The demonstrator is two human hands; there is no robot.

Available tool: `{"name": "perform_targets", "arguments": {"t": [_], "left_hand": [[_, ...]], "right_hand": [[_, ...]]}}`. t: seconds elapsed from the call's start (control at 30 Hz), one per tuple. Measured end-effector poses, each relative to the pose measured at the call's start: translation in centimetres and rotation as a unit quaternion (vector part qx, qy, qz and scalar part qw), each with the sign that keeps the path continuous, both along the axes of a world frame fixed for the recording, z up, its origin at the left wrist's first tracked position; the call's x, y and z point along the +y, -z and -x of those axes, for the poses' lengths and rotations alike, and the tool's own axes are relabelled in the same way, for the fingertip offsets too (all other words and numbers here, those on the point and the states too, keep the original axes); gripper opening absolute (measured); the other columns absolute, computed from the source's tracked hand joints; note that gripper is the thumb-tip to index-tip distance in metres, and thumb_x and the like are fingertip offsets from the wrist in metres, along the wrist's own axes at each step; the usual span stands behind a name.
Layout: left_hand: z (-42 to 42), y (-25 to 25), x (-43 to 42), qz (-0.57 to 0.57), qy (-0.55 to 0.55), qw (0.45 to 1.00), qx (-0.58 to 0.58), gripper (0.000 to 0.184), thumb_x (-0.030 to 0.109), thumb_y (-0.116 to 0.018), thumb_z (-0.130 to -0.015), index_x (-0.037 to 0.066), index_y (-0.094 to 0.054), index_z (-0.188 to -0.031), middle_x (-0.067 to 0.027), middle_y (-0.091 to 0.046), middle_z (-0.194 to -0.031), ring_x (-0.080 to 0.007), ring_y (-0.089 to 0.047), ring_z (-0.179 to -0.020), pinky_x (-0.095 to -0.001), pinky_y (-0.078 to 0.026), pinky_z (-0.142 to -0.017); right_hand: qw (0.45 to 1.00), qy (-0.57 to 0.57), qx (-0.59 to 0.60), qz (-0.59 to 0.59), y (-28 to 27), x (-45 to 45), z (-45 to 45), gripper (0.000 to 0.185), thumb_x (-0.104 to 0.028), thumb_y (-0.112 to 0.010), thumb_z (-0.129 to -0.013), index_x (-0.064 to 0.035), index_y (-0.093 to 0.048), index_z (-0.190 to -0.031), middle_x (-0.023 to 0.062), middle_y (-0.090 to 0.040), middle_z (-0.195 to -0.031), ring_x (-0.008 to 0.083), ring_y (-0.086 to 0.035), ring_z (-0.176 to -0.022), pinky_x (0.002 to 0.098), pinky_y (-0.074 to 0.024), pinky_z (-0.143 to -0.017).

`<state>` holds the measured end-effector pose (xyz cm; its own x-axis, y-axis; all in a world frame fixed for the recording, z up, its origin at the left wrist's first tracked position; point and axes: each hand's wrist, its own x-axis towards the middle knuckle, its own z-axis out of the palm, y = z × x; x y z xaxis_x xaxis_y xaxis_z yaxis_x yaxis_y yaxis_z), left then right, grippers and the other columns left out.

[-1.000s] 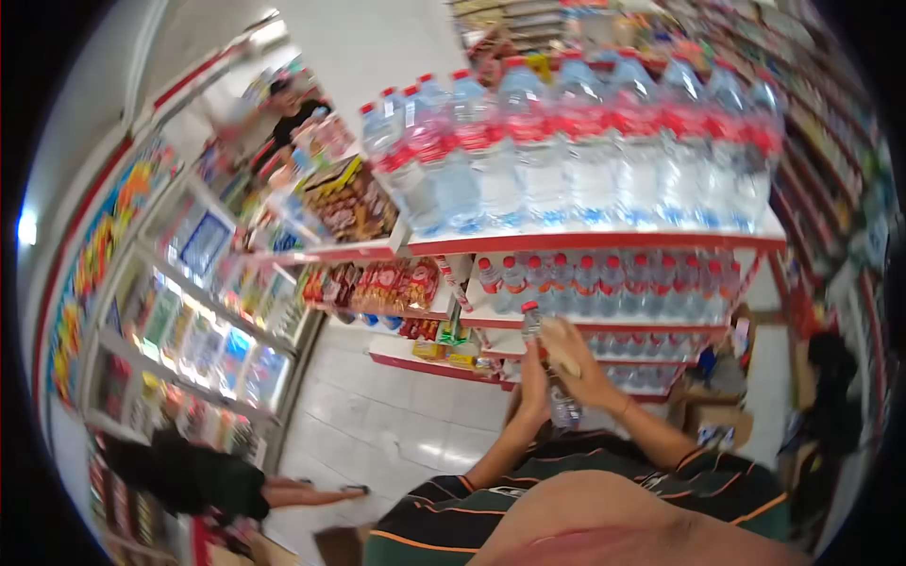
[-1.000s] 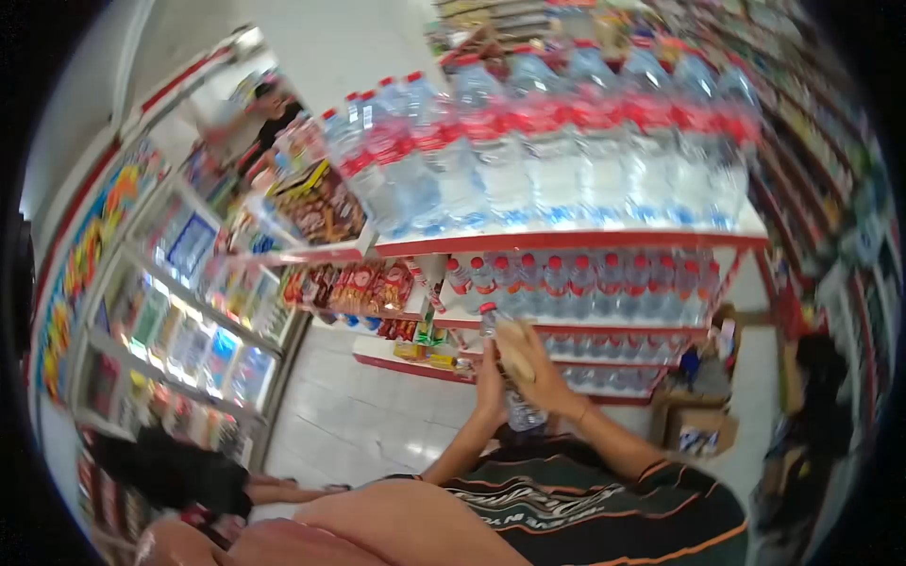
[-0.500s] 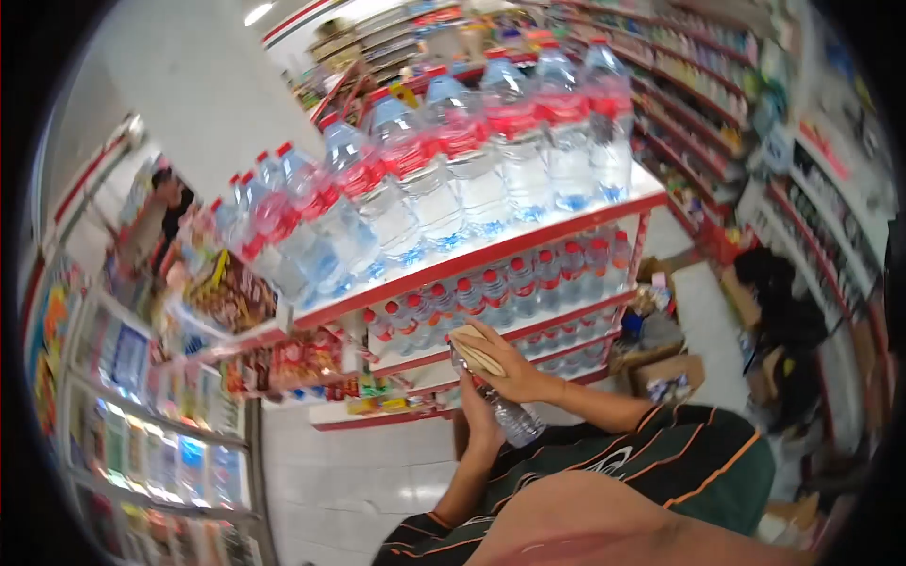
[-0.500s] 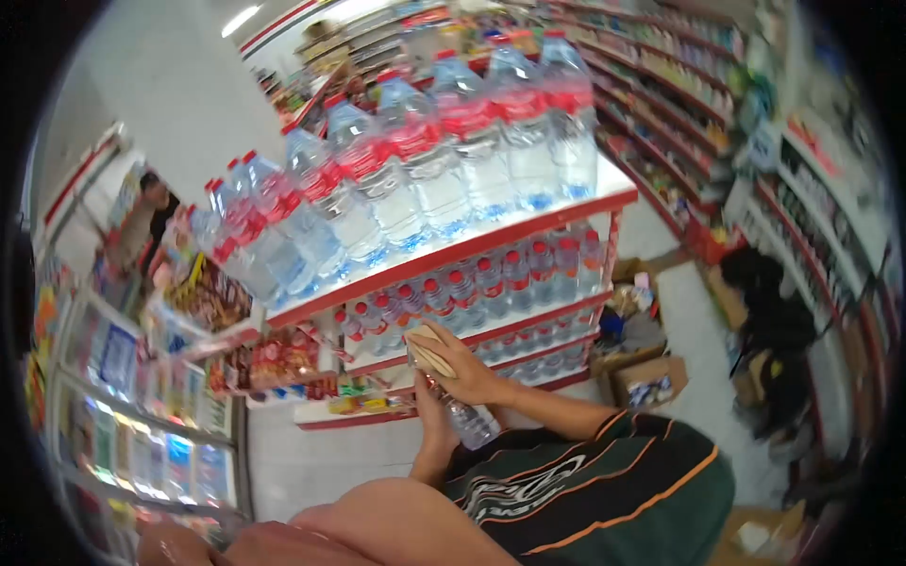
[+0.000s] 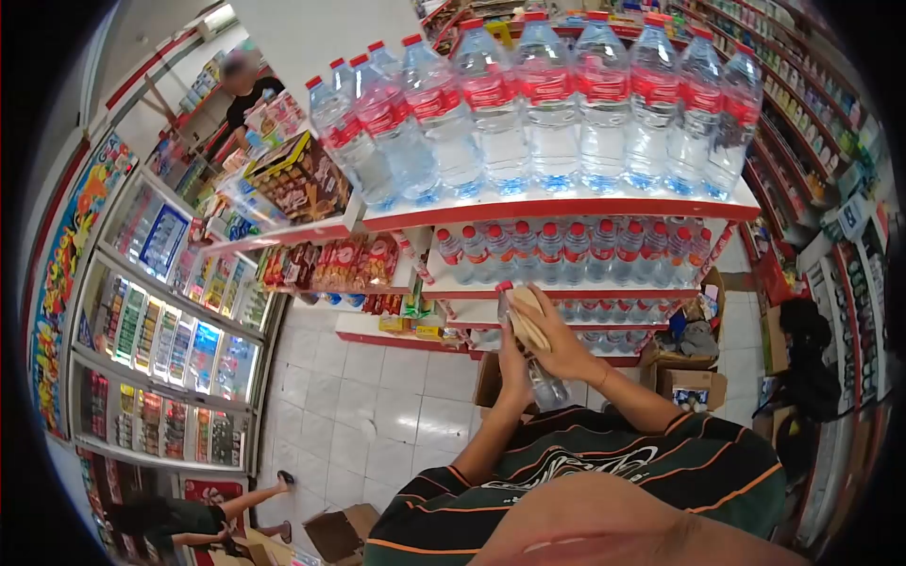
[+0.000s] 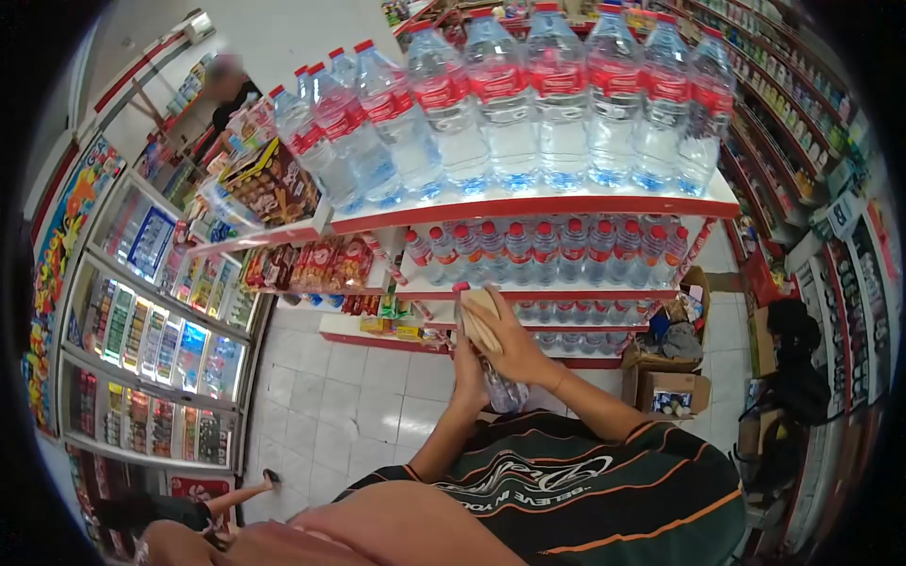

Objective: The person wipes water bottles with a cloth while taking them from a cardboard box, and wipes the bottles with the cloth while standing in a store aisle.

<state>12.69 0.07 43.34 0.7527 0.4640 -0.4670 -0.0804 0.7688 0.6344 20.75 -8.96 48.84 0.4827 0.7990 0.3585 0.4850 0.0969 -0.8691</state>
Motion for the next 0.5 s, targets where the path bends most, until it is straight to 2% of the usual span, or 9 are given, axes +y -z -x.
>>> {"name": "perform_targets", "arguments": {"t": [0.07,0.1,0.17,0.2,0.23,0.3,0.37,0.47,0.5], "left_hand": [[0.6,0.2,1.9,-0.100,-0.041,0.992,-0.063,0.064,0.060,-0.035,-0.104,0.009,-0.054,-0.137,-0.0117,-0.064,-0.123,-0.0235,-0.067,-0.107,-0.0383,-0.055,-0.092],[0.9,0.0,3.0,-0.038,-0.027,0.997,-0.066,0.061,0.060,-0.036,-0.104,0.009,-0.057,-0.132,-0.0106,-0.064,-0.123,-0.0226,-0.067,-0.107,-0.0384,-0.055,-0.091],[1.7,-0.1,3.4,-0.044,-0.025,0.997,-0.057,0.063,0.058,-0.038,-0.105,0.003,-0.057,-0.131,-0.0097,-0.063,-0.121,-0.0189,-0.062,-0.111,-0.0351,-0.050,-0.095],[1.6,0.8,2.9,-0.085,-0.038,0.995,-0.036,0.064,0.057,-0.038,-0.106,0.002,-0.056,-0.133,-0.0096,-0.063,-0.121,-0.0182,-0.061,-0.113,-0.0346,-0.049,-0.096],[1.6,0.1,2.0,-0.127,-0.050,0.991,-0.014,0.065,0.057,-0.038,-0.106,0.001,-0.054,-0.136,-0.0094,-0.062,-0.122,-0.0174,-0.059,-0.115,-0.0340,-0.047,-0.098],[2.5,-0.8,0.1,-0.139,-0.051,0.989,0.028,0.065,0.055,-0.037,-0.107,0.001,-0.054,-0.138,-0.0096,-0.062,-0.126,-0.0179,-0.057,-0.117,-0.0327,-0.046,-0.099],[2.6,-1.4,0.7,-0.026,-0.062,0.998,0.000,0.066,0.056,-0.036,-0.107,0.000,-0.053,-0.139,-0.0112,-0.061,-0.127,-0.0188,-0.058,-0.115,-0.0334,-0.047,-0.099],[3.7,1.5,4.3,-0.120,-0.032,0.991,-0.047,0.069,0.061,-0.037,-0.104,0.007,-0.045,-0.147,-0.0119,-0.056,-0.135,-0.0198,-0.058,-0.123,-0.0353,-0.049,-0.101],[4.0,1.4,5.2,-0.081,-0.024,0.995,-0.054,0.073,0.062,-0.038,-0.103,0.008,-0.039,-0.152,-0.0130,-0.052,-0.143,-0.0211,-0.054,-0.129,-0.0350,-0.045,-0.107]], "right_hand": [[0.997,-0.051,-0.057,0.031,1.7,-0.9,1.6,0.066,-0.006,-0.064,-0.088,-0.0092,-0.045,-0.151,0.0250,-0.015,-0.165,0.0404,-0.022,-0.152,0.0447,-0.0243,-0.121],[0.996,-0.060,-0.054,0.039,1.7,-1.1,1.8,0.066,-0.006,-0.064,-0.088,-0.0092,-0.045,-0.151,0.0250,-0.015,-0.165,0.0404,-0.022,-0.152,0.0447,-0.0243,-0.121],[0.995,-0.087,-0.038,0.034,1.8,-1.1,2.5,0.067,-0.005,-0.063,-0.085,-0.0096,-0.046,-0.150,0.0294,-0.017,-0.162,0.0462,-0.025,-0.150,0.0465,-0.0261,-0.120],[0.998,-0.057,0.010,0.015,1.6,-0.5,2.6,0.065,-0.006,-0.061,-0.087,-0.0087,-0.046,-0.150,0.0272,-0.021,-0.162,0.0441,-0.026,-0.150,0.0466,-0.0265,-0.120],[0.999,-0.033,-0.041,0.013,2.0,1.0,1.6,0.064,-0.008,-0.062,-0.089,-0.0092,-0.045,-0.150,0.0255,-0.026,-0.161,0.0423,-0.027,-0.150,0.0463,-0.0277,-0.120],[1.000,0.019,-0.014,-0.006,2.1,2.8,0.7,0.064,-0.011,-0.065,-0.090,-0.0082,-0.045,-0.150,0.0260,-0.029,-0.159,0.0431,-0.029,-0.149,0.0457,-0.0287,-0.120],[1.000,-0.001,0.026,-0.015,2.4,3.3,1.1,0.063,-0.013,-0.066,-0.090,-0.0075,-0.046,-0.150,0.0267,-0.026,-0.161,0.0451,-0.030,-0.147,0.0452,-0.0290,-0.119],[0.995,-0.069,-0.063,0.024,2.4,1.9,3.2,0.067,-0.015,-0.068,-0.087,-0.0112,-0.047,-0.151,0.0259,-0.018,-0.164,0.0456,-0.026,-0.149,0.0457,-0.0268,-0.121],[0.991,-0.094,-0.079,0.055,1.6,1.2,4.0,0.073,-0.005,-0.061,-0.085,-0.0163,-0.043,-0.155,0.0253,-0.017,-0.165,0.0440,-0.020,-0.152,0.0476,-0.0198,-0.123]]}}
